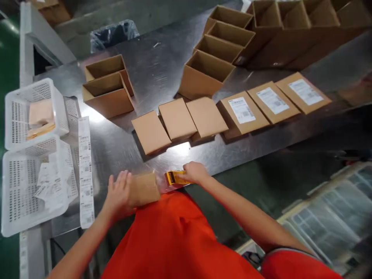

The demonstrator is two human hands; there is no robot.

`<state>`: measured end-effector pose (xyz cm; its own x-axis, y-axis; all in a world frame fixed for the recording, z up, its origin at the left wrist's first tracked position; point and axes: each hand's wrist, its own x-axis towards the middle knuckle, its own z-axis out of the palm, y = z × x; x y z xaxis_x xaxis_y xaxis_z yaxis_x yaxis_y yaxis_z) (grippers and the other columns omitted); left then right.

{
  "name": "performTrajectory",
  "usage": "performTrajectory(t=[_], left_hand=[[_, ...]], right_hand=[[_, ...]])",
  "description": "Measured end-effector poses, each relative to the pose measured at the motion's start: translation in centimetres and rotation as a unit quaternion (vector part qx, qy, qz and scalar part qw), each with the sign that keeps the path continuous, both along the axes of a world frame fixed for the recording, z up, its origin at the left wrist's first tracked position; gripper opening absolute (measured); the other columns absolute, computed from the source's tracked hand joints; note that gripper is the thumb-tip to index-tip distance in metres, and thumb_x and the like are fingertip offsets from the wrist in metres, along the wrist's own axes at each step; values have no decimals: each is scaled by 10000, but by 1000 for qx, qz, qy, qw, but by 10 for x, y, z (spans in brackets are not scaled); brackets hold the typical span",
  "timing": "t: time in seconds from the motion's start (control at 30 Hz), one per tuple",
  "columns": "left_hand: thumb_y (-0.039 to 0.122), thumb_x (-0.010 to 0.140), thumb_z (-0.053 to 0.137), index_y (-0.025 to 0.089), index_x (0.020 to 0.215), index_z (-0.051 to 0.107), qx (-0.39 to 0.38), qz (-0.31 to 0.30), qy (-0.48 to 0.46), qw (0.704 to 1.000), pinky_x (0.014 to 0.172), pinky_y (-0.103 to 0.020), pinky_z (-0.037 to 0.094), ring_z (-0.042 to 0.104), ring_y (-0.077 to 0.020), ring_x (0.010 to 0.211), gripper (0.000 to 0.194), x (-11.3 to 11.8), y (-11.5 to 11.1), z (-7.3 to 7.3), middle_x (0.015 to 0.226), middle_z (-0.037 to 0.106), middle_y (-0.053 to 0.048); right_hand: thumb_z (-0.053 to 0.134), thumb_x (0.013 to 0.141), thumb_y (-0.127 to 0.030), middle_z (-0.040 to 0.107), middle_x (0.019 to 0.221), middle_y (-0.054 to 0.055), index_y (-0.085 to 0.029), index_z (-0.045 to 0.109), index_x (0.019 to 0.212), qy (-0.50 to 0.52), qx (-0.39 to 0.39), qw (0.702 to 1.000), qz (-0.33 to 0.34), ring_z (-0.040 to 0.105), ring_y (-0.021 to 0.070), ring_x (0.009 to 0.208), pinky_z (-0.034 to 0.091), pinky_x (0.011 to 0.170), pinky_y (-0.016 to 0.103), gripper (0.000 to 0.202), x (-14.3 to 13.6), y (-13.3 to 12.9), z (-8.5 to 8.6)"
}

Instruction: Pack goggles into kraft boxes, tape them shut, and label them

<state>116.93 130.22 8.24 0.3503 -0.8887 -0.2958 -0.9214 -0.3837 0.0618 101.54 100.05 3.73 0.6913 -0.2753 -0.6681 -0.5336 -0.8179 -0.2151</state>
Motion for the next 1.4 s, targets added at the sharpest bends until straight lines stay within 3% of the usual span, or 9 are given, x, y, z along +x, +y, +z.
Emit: performTrajectory(t=[0.1, 0.2, 0.43, 0.7, 0.9, 1.07, 1.23, 1.3, 1.4], left_hand=[[461, 597, 649, 58, 1472, 202, 7, -26, 17, 999, 1115, -639, 96, 290, -436, 1365, 1062, -32, -58, -9, 1495, 299, -281], [355, 570, 668, 27, 1457, 224, 15, -6, 25, 1000, 1055, -595, 250, 401, -433, 1261, 1044, -48, -84, -15, 1390, 424, -289], [433, 623, 685, 128, 1459, 212, -90, -3, 72, 993, 979, -512, 362, 465, -363, 1163, 1008, -15, -29, 22, 1298, 444, -212], [284, 630, 701, 265, 1431, 242, -292, -84, 72, 950, 948, -598, 360, 447, -381, 1186, 923, 3, -7, 85, 1342, 374, -190], [272, 559, 789, 358, 1408, 287, -397, -78, 161, 900, 909, -595, 419, 476, -373, 1184, 991, 20, 19, 123, 1380, 394, -141], [247, 550, 813, 380, 1378, 344, -428, -114, 178, 879, 928, -620, 408, 488, -369, 1188, 961, 34, 16, 141, 1374, 431, -124], [322, 535, 848, 310, 1363, 345, -445, -52, 248, 859, 905, -579, 455, 483, -378, 1220, 969, 44, 8, 136, 1386, 406, -174], [344, 543, 839, 298, 1351, 354, -470, -38, 259, 843, 896, -567, 464, 481, -378, 1225, 943, 43, 5, 120, 1375, 409, -178], [380, 574, 798, 272, 1329, 369, -478, -56, 265, 835, 903, -579, 452, 473, -386, 1230, 875, 30, -3, 75, 1360, 407, -190]], right_hand=[[571, 812, -538, 702, 1037, 209, -119, 714, 1034, 0, 1, 1000, -22, 664, 299, 959, 469, 759, 317, 495, 7, 7, 5], [587, 804, -493, 708, 1024, 197, -113, 713, 1039, 4, -5, 999, -35, 670, 299, 950, 478, 739, 310, 464, 2, 4, 11], [530, 784, -597, 721, 918, 175, -147, 742, 922, -17, -22, 998, -54, 678, 307, 859, 464, 636, 309, 516, -17, 4, 50], [576, 710, -596, 684, 738, 103, -182, 723, 764, -92, -6, 994, -64, 614, 230, 695, 332, 523, 265, 443, 25, 38, 97], [665, 648, -511, 427, 481, -51, -173, 583, 551, -164, 194, 964, -83, 389, 95, 508, 244, 484, 241, 361, 36, 26, 106], [695, 621, -538, 412, 463, -71, -155, 584, 540, -176, 301, 929, -122, 368, 78, 493, 245, 475, 229, 406, 52, 13, 101], [702, 592, -550, 485, 495, -56, -154, 574, 532, -165, 392, 893, -149, 430, 87, 509, 300, 485, 222, 420, 52, 3, 91], [697, 595, -577, 488, 498, -54, -155, 582, 544, -185, 364, 899, -157, 434, 90, 513, 301, 489, 224, 440, 45, -2, 92], [710, 578, -598, 500, 497, -41, -151, 609, 554, -145, 262, 942, -150, 439, 103, 514, 291, 490, 238, 459, 35, -13, 95]])
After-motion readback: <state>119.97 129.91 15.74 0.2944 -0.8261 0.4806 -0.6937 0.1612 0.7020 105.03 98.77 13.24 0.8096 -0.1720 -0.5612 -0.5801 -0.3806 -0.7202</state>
